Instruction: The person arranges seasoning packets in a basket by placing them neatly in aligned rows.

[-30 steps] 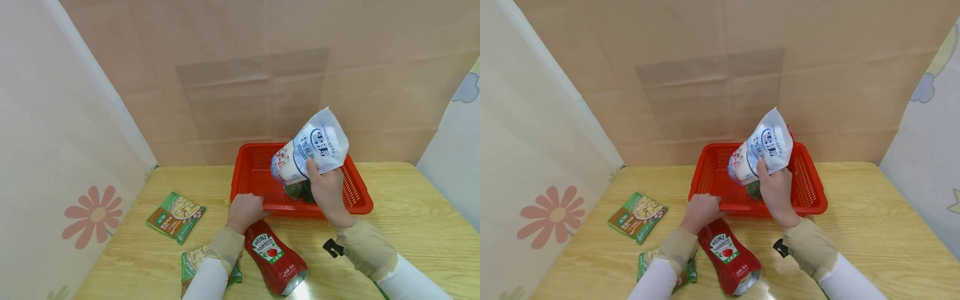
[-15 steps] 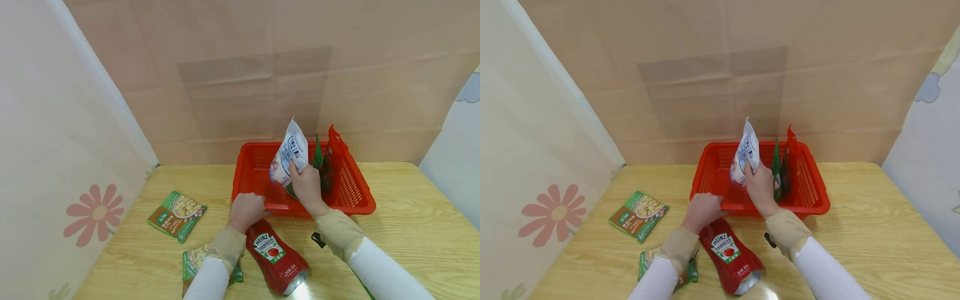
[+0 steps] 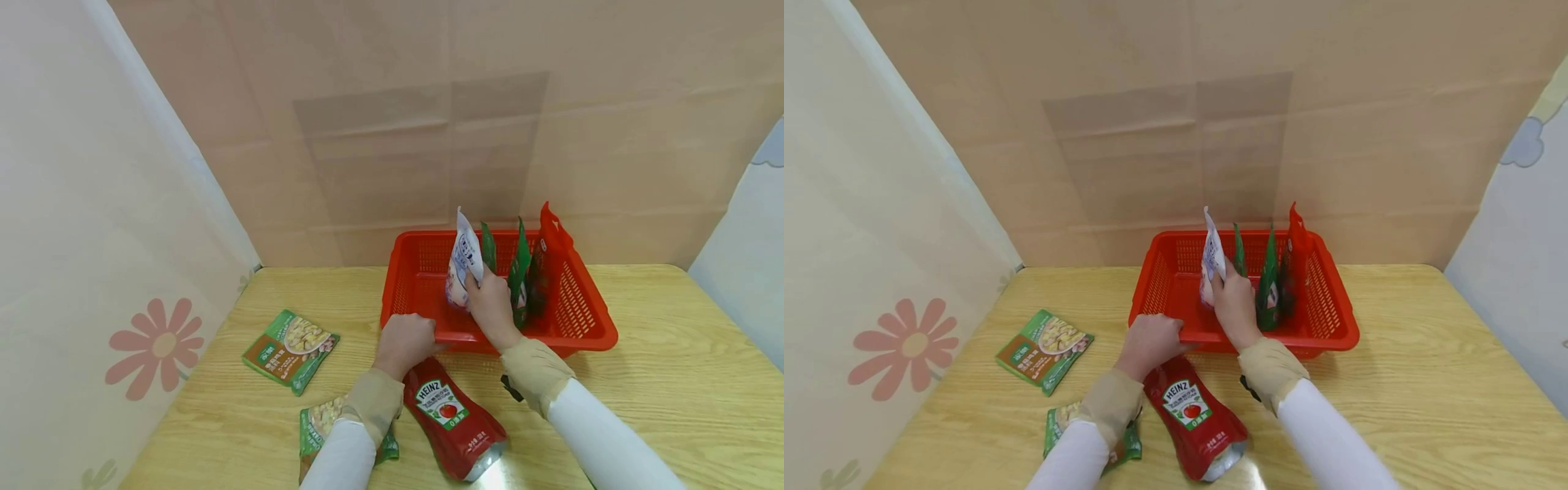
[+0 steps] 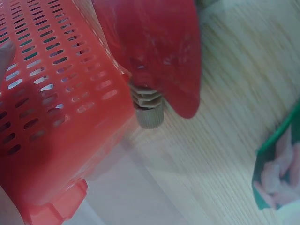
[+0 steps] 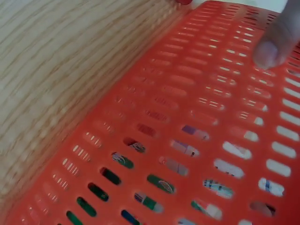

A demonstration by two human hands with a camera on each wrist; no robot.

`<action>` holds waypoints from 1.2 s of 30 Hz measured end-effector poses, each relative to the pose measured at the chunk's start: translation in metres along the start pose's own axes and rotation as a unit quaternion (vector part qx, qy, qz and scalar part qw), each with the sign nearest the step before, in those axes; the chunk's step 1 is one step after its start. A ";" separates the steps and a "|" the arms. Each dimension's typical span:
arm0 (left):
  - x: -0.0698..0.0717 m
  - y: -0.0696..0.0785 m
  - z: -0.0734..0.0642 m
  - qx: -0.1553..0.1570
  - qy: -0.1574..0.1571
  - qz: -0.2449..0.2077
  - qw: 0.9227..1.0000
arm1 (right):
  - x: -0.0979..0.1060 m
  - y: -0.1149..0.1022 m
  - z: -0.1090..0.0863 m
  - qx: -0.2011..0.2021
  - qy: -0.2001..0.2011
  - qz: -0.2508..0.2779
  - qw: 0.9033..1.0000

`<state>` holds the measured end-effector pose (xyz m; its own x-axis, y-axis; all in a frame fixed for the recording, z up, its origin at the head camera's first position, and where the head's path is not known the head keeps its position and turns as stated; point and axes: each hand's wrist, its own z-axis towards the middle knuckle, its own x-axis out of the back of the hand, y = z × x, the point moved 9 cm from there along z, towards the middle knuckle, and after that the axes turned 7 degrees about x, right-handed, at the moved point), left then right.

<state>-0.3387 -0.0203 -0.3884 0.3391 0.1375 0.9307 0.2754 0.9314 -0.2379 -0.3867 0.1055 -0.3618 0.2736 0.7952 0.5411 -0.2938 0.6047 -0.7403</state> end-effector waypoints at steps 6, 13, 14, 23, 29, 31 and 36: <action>0.001 0.000 0.000 0.001 0.003 0.003 1.000 | -0.012 0.003 0.004 -0.015 -0.027 -0.016 0.999; 0.003 0.000 0.000 0.002 0.013 0.004 1.000 | -0.017 0.006 0.008 -0.027 -0.040 -0.037 0.998; 0.003 0.000 0.000 0.002 0.014 0.004 1.000 | -0.017 0.006 0.008 -0.030 -0.041 -0.039 0.998; 0.002 -0.001 -0.001 0.004 0.005 -0.003 1.000 | -0.022 0.009 0.008 -0.034 -0.063 -0.075 0.995; 0.001 -0.001 -0.001 0.005 0.004 -0.012 1.000 | -0.024 0.009 0.006 -0.028 -0.069 -0.094 0.993; 0.002 -0.001 -0.001 0.003 0.010 -0.011 1.000 | -0.023 0.009 0.006 -0.024 -0.067 -0.100 0.992; 0.003 -0.001 -0.001 0.001 0.017 -0.008 1.000 | -0.021 0.012 0.003 -0.042 -0.077 -0.112 0.990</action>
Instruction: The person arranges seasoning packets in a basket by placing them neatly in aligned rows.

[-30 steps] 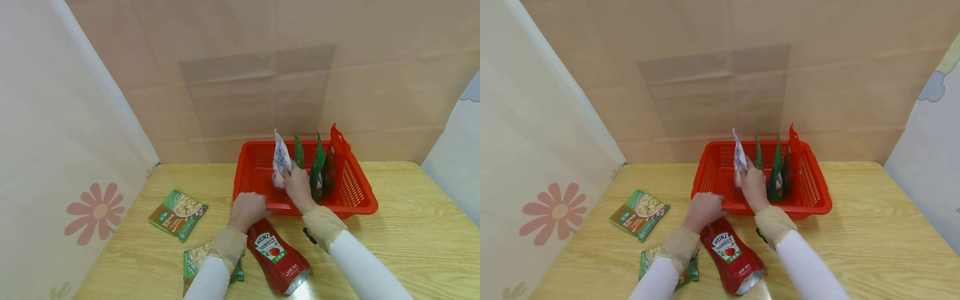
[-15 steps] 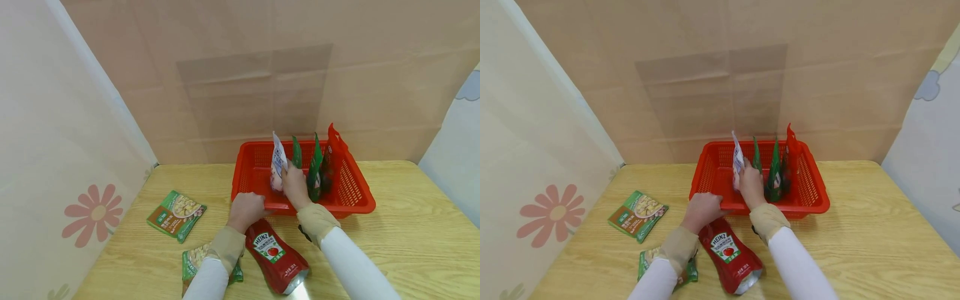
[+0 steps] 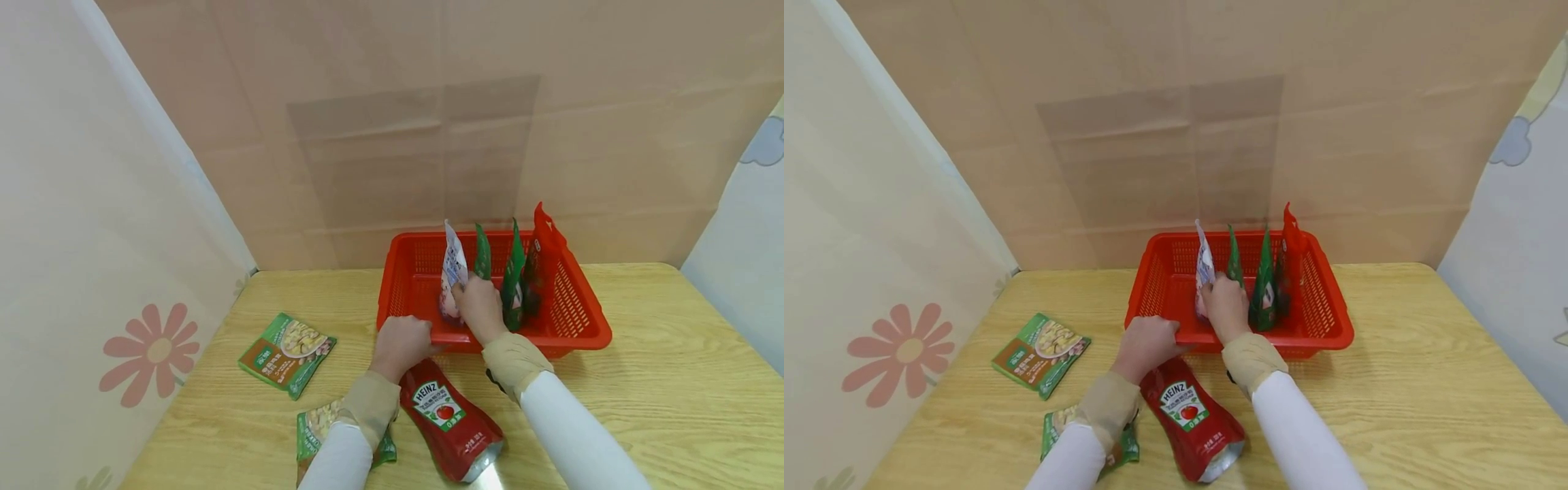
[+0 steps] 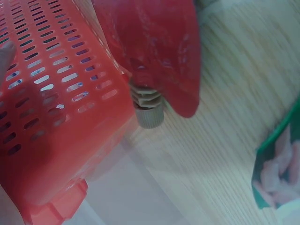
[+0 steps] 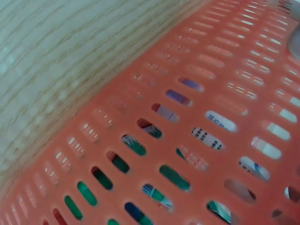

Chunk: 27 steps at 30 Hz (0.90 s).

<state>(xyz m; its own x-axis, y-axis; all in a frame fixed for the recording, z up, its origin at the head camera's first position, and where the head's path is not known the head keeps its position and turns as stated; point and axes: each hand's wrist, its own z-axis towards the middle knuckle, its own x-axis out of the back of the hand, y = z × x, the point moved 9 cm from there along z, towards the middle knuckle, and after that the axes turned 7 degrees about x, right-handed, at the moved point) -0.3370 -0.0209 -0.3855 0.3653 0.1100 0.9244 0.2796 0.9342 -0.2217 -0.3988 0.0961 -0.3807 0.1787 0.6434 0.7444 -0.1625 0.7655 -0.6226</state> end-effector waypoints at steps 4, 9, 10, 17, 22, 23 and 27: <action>-0.001 0.000 0.000 0.001 -0.005 0.000 1.000 | -0.006 0.007 0.000 -0.024 -0.041 -0.012 0.999; -0.001 0.000 0.000 -0.001 -0.002 0.001 1.000 | -0.011 0.010 0.001 -0.024 -0.072 -0.037 0.996; -0.001 0.000 0.000 -0.002 0.001 0.002 1.000 | -0.012 0.010 0.001 -0.023 -0.075 -0.038 0.996; 0.000 0.001 0.000 -0.006 0.006 0.005 1.000 | -0.016 0.009 0.002 -0.023 -0.094 -0.044 0.994; 0.002 0.001 -0.001 -0.009 0.004 0.008 1.000 | -0.016 0.008 0.003 -0.020 -0.090 -0.058 0.994; 0.001 0.001 -0.001 -0.008 0.002 0.008 1.000 | -0.016 0.008 0.003 -0.018 -0.089 -0.061 0.994; 0.000 0.001 -0.001 -0.007 -0.005 0.005 1.000 | -0.016 0.008 0.004 -0.013 -0.086 -0.066 0.994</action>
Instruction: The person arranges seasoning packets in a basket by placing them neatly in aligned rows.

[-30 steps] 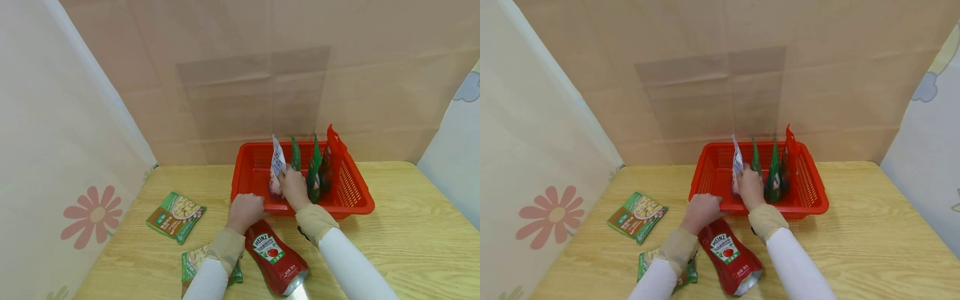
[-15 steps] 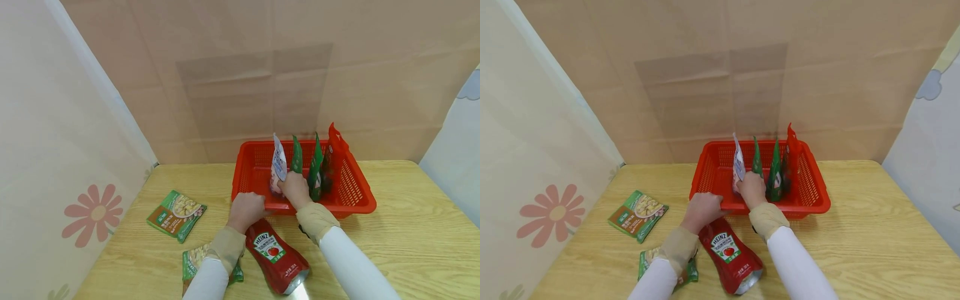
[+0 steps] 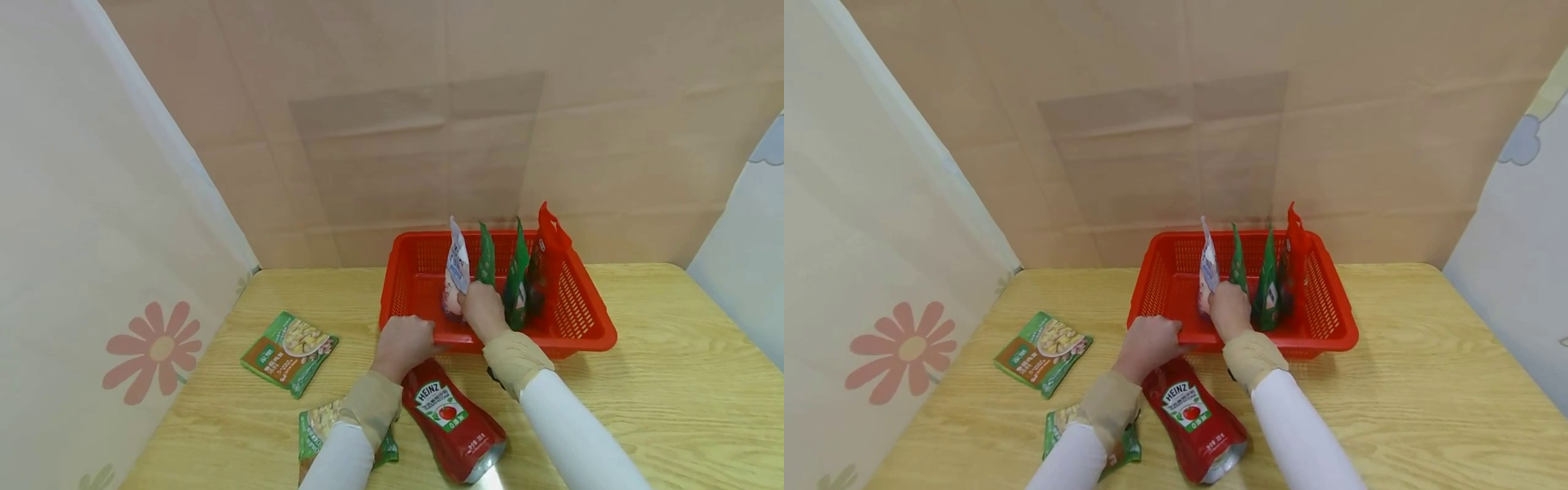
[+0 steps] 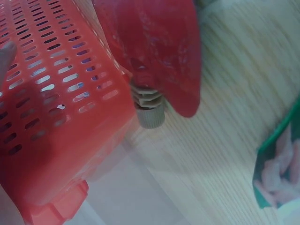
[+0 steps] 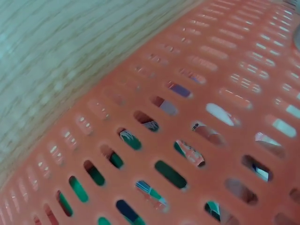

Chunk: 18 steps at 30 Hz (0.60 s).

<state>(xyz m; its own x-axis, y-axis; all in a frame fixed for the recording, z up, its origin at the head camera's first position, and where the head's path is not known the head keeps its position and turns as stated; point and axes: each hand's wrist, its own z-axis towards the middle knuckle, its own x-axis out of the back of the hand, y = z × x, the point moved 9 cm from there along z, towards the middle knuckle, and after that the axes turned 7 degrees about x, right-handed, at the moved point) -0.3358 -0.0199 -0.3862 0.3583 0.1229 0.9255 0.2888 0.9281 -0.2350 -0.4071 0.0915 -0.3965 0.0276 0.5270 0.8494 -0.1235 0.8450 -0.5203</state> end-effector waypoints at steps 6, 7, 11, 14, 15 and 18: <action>0.001 0.001 0.000 -0.002 0.007 0.000 1.000 | 0.000 0.003 -0.001 -0.011 -0.006 0.021 1.000; 0.002 0.001 0.000 -0.002 0.009 0.001 1.000 | 0.000 0.004 -0.002 -0.014 -0.007 0.028 0.999; 0.004 0.000 0.000 -0.001 0.014 0.004 1.000 | 0.001 0.005 -0.003 -0.019 -0.013 0.036 0.999; 0.003 0.000 0.000 0.002 0.014 0.004 1.000 | 0.000 0.004 -0.004 -0.016 -0.022 0.030 0.999; 0.002 0.000 0.000 0.001 0.013 0.003 1.000 | 0.000 0.004 -0.004 -0.016 -0.025 0.029 0.999; 0.002 0.000 0.000 0.000 0.012 0.002 1.000 | 0.000 0.004 -0.003 -0.014 -0.032 0.023 0.999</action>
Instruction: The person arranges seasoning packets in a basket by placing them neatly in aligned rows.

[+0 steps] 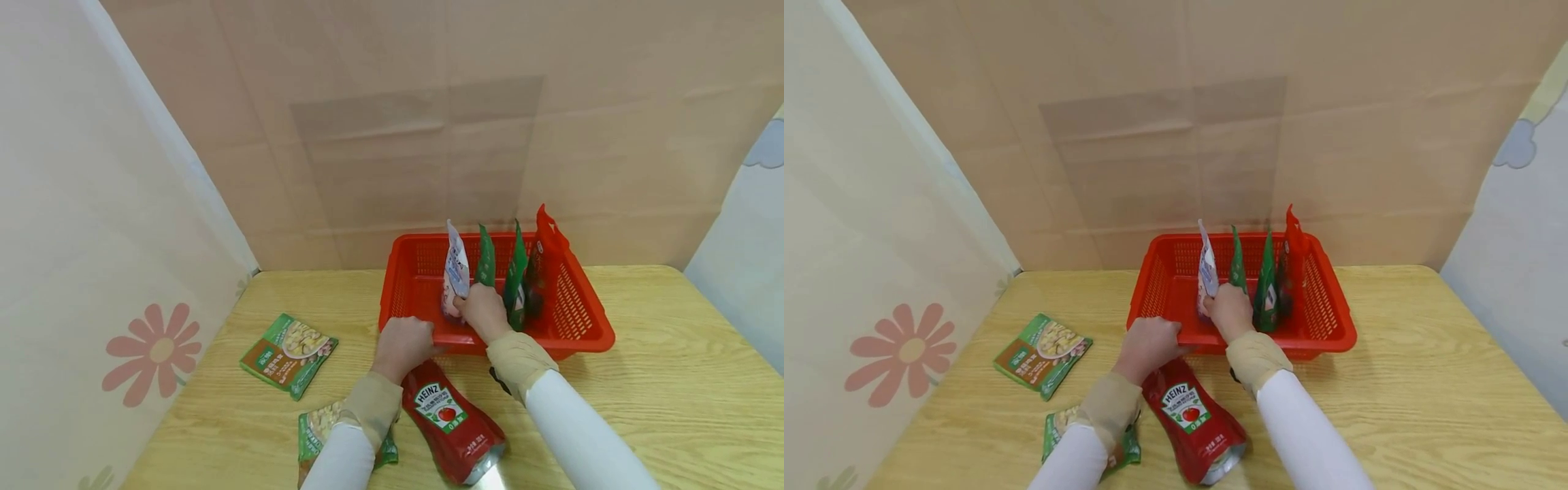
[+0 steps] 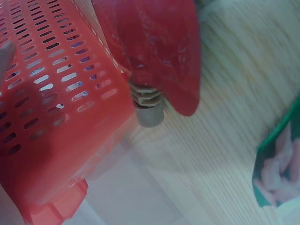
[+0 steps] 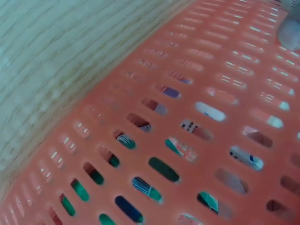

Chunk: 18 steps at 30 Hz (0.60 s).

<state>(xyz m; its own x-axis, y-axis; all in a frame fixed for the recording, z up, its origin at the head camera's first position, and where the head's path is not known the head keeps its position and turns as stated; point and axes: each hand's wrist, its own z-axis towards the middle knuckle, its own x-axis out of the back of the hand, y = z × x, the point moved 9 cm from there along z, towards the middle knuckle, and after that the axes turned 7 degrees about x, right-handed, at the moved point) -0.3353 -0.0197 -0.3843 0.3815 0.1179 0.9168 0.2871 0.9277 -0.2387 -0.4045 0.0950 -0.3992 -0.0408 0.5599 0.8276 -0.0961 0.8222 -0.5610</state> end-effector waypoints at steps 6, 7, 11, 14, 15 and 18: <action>0.001 0.004 0.002 -0.001 -0.003 -0.003 1.000 | 0.006 0.003 -0.004 -0.003 -0.004 0.011 1.000; 0.001 0.004 0.002 -0.001 -0.004 -0.003 1.000 | 0.007 0.004 -0.005 -0.005 -0.005 0.014 1.000; 0.000 0.005 0.003 0.000 -0.010 -0.004 1.000 | 0.013 0.007 -0.011 -0.012 -0.018 0.006 1.000; -0.002 0.002 0.002 0.006 -0.018 -0.005 1.000 | 0.016 0.006 -0.017 -0.001 -0.039 -0.008 0.999; -0.003 0.001 0.002 0.008 -0.020 -0.005 1.000 | 0.017 0.005 -0.019 0.009 -0.046 -0.013 0.999; -0.004 0.000 0.000 0.010 -0.030 -0.011 0.999 | 0.021 0.004 -0.032 0.057 -0.058 -0.017 0.997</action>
<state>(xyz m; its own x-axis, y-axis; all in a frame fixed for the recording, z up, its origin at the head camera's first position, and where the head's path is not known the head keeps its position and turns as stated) -0.3364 -0.0203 -0.3876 0.3210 0.1177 0.9397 0.2767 0.9373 -0.2119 -0.3742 0.1136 -0.3845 -0.1493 0.5102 0.8470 -0.2115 0.8203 -0.5314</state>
